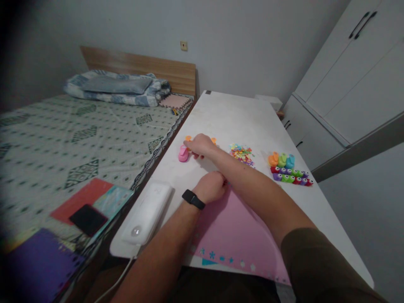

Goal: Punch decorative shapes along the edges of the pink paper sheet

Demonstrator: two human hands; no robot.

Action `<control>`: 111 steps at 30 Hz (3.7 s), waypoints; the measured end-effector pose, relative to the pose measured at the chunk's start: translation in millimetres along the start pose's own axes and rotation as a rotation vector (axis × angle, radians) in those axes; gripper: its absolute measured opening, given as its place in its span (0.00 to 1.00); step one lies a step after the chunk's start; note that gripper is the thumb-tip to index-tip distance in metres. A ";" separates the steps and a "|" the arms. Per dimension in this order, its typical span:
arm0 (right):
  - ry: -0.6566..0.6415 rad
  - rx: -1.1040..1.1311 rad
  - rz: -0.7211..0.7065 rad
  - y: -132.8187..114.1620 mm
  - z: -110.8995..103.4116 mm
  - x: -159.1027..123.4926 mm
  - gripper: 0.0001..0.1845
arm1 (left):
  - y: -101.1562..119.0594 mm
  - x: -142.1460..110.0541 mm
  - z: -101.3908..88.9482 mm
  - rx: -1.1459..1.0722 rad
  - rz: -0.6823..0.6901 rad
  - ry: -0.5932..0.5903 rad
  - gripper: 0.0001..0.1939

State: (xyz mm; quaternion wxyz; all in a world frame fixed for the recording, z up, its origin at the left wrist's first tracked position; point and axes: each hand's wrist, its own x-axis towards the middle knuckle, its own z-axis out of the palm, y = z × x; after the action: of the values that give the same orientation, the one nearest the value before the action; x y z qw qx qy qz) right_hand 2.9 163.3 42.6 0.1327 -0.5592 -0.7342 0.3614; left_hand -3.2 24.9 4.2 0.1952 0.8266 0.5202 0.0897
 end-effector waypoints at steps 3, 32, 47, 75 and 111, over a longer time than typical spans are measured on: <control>0.105 -0.002 -0.053 19.1 -43.0 -19.9 0.24 | -0.2 0.5 1.2 0.064 0.033 0.034 0.14; 0.389 -0.587 0.251 274.3 -222.4 -124.2 0.28 | -8.9 9.8 1.1 0.066 0.112 0.051 0.07; 0.556 -0.357 0.126 238.0 -189.1 -140.3 0.14 | -9.5 10.0 -1.9 0.021 0.159 0.099 0.09; 0.187 0.644 0.008 212.8 -92.6 -228.1 0.23 | 11.3 8.5 3.1 0.228 0.181 0.105 0.16; -0.537 0.176 -0.447 69.2 -42.8 -232.1 0.36 | 25.1 10.2 0.2 0.313 0.233 -0.004 0.12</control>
State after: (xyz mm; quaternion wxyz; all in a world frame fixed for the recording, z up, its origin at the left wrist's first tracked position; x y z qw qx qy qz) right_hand 157.5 -25.3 74.3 0.0586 -0.2565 -0.8131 0.5193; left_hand 22.2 24.4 13.9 0.0537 0.9018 0.4280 0.0282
